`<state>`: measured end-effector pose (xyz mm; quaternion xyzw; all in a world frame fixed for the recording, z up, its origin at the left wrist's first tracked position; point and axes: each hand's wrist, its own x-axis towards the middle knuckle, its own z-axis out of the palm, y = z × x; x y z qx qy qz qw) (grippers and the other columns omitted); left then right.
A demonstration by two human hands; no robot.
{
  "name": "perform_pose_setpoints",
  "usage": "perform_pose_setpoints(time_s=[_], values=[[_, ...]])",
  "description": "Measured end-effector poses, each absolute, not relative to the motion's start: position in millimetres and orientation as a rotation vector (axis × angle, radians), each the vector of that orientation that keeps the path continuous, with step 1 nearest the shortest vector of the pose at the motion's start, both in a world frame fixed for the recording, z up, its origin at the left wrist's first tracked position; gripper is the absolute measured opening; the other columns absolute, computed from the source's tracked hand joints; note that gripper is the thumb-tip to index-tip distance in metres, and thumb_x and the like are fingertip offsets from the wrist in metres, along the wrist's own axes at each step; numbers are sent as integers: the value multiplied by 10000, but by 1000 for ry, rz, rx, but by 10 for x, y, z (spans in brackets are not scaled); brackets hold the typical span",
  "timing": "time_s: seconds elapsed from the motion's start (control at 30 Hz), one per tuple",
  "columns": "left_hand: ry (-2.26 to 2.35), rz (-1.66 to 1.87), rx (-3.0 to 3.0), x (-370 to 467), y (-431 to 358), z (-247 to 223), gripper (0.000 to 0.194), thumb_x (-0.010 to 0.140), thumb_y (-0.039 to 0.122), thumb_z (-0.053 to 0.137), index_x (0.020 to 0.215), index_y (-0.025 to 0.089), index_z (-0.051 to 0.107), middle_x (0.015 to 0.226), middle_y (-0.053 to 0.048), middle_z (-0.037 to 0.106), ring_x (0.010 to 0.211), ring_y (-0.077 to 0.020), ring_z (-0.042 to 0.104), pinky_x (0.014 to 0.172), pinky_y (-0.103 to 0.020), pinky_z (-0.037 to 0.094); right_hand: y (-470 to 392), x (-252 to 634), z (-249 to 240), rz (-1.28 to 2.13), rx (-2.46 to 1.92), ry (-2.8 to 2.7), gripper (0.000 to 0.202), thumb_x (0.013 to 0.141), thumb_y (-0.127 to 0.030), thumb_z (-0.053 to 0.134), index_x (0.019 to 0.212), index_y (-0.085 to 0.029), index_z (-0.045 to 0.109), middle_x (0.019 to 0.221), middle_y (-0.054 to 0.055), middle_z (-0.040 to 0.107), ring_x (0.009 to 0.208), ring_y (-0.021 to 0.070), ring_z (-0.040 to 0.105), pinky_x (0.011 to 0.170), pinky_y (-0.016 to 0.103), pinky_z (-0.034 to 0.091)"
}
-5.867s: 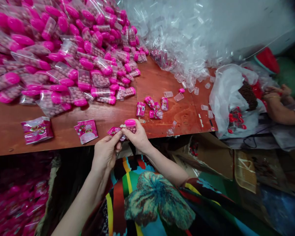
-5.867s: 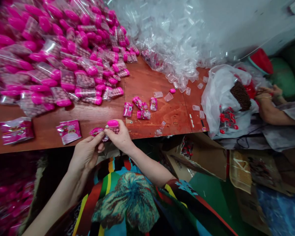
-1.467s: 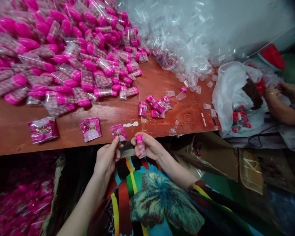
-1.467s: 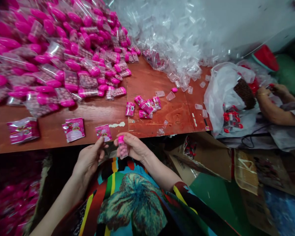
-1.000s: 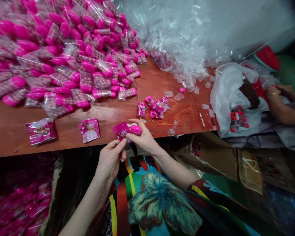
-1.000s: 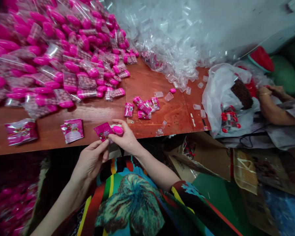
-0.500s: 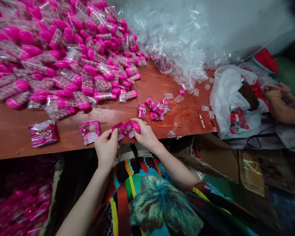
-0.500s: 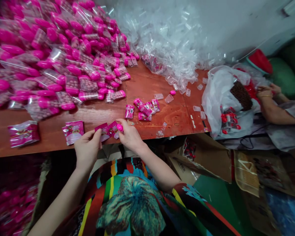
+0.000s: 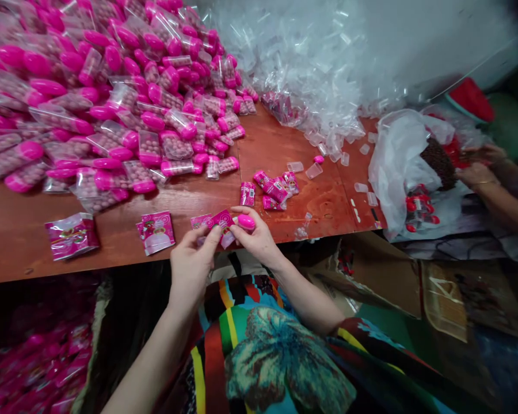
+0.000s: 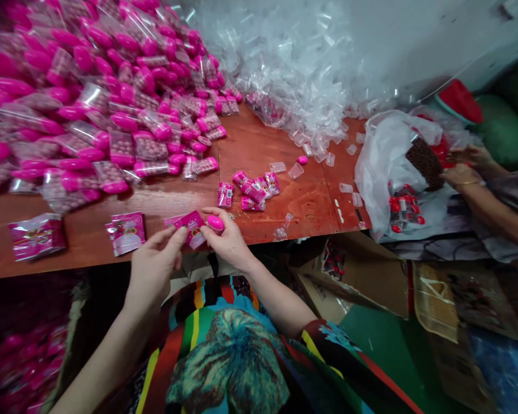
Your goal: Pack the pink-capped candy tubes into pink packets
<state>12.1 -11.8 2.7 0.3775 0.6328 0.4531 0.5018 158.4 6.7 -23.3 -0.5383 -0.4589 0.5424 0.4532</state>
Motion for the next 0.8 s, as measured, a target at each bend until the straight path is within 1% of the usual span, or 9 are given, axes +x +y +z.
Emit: perform_pose_setpoints(time_s=[0.07,0.13,0.23,0.3,0.37,0.57,0.63,0.73,0.8], values=[[1374,1038,705,159,-127,7,324,784,456,734,666,172,632,448,69,409,407,-75,325,421,-243,227,49,1541,-198,1418,-1270,-1094,394,822,-300,685,1193,-241,567,958,6,633,728,125,603,665,263,540],[1305,1086,595,181,-129,-3,334,752,378,771,587,170,569,434,71,410,411,-57,312,427,-236,201,35,1511,-180,1503,-1210,-1052,406,803,-307,716,1179,-241,579,991,4,640,738,115,601,664,247,531],[1257,1104,498,197,-129,5,318,732,282,791,566,152,554,431,63,441,427,-46,338,439,-227,212,22,1479,-222,1581,-1159,-961,442,766,-322,762,1160,-231,585,909,-18,638,633,86,548,573,218,480],[1244,1073,449,209,-125,16,325,733,270,789,560,149,543,415,58,446,421,-49,356,437,-229,222,15,1456,-285,1600,-1157,-886,435,762,-358,766,1130,-226,576,784,-47,601,550,76,492,506,210,431],[1237,1042,401,218,-117,25,318,727,275,794,575,149,545,404,57,446,407,-52,362,429,-230,228,7,1434,-341,1593,-1163,-847,416,771,-388,753,1104,-227,562,709,-66,556,523,79,472,488,212,415],[1156,962,321,185,-100,30,225,749,280,770,691,110,633,460,34,515,414,-58,392,410,-216,244,16,1451,-299,1467,-1211,-1001,321,806,-330,709,1076,-228,571,735,-55,559,583,86,495,536,212,437],[1147,965,318,172,-105,22,230,753,289,761,681,115,629,449,37,506,410,-61,396,407,-210,251,40,1473,-253,1450,-1200,-1038,316,802,-306,713,1071,-223,569,733,-59,556,582,77,495,542,202,440],[1150,1034,291,156,-106,0,285,688,305,811,625,121,602,445,36,506,403,-53,384,396,-199,244,78,1514,-209,1560,-1171,-877,432,811,-336,706,1162,-237,474,697,-88,534,474,62,440,428,181,375],[1157,1103,255,137,-97,-12,321,639,304,849,598,127,585,453,39,509,402,-49,381,393,-193,254,84,1551,-188,1653,-1127,-725,426,832,-355,677,1151,-236,421,689,-92,543,440,62,420,379,169,330]])
